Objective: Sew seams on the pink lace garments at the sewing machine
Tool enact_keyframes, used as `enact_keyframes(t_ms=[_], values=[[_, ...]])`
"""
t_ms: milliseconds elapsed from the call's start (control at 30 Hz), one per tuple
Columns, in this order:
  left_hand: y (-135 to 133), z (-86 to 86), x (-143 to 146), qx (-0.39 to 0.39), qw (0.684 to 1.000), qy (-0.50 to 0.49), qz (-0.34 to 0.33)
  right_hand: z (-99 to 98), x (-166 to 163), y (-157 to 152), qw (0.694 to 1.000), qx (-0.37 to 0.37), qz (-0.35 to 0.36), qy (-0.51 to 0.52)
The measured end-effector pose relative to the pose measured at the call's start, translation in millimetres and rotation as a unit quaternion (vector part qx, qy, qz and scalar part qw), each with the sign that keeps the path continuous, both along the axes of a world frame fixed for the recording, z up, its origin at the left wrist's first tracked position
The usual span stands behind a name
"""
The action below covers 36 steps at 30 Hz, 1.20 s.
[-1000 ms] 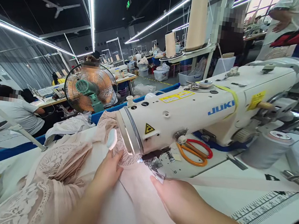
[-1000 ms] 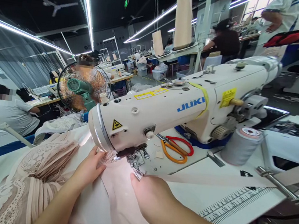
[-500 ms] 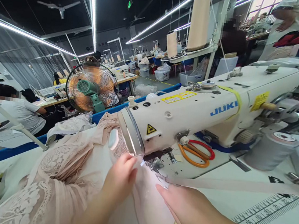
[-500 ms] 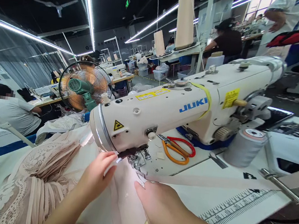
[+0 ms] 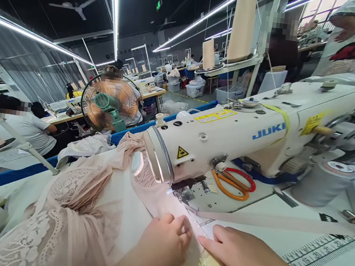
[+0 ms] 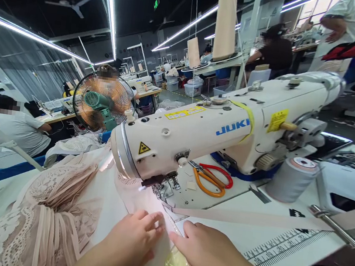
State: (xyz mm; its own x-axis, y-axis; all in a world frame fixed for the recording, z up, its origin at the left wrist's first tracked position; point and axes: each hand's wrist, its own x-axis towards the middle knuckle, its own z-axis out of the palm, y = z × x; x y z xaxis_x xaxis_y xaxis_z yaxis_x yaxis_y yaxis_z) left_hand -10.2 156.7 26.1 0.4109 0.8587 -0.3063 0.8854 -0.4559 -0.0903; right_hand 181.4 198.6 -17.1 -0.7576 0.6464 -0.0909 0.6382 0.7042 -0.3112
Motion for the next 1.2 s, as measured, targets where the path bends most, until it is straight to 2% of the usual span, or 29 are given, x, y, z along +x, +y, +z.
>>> enact_keyframes(t_ms=[100, 233, 367, 700, 833, 1000, 1200], values=[[1, 0.6, -1, -0.003, 1.0, 0.006, -0.001, 2.0, -5, 4, 0.997, 0.03, 0.01, -0.063], [3, -8.5, -6, 0.019, 1.0, -0.002, -0.003, -0.3, -11, 11, 0.998, 0.06, 0.011, -0.03], [8, -12.7, -11, 0.022, 1.0, 0.006, 0.006, 5.7, -17, 17, 0.998, 0.059, 0.015, -0.005], [15, 7.6, -21, -0.004, 1.0, 0.01, 0.001, 34.4, -38, 21, 0.993, -0.006, -0.035, -0.115], [19, 9.9, -28, 0.0, 1.0, -0.006, 0.015, 40.1, -47, 21, 0.987, 0.004, -0.031, -0.155], [26, 0.8, -41, 0.034, 0.999, -0.023, 0.008, 32.4, -54, 21, 0.983, 0.03, -0.023, -0.178], [31, -5.2, -48, 0.066, 0.997, -0.038, 0.02, 12.3, -56, 23, 0.99, 0.037, -0.07, -0.117]])
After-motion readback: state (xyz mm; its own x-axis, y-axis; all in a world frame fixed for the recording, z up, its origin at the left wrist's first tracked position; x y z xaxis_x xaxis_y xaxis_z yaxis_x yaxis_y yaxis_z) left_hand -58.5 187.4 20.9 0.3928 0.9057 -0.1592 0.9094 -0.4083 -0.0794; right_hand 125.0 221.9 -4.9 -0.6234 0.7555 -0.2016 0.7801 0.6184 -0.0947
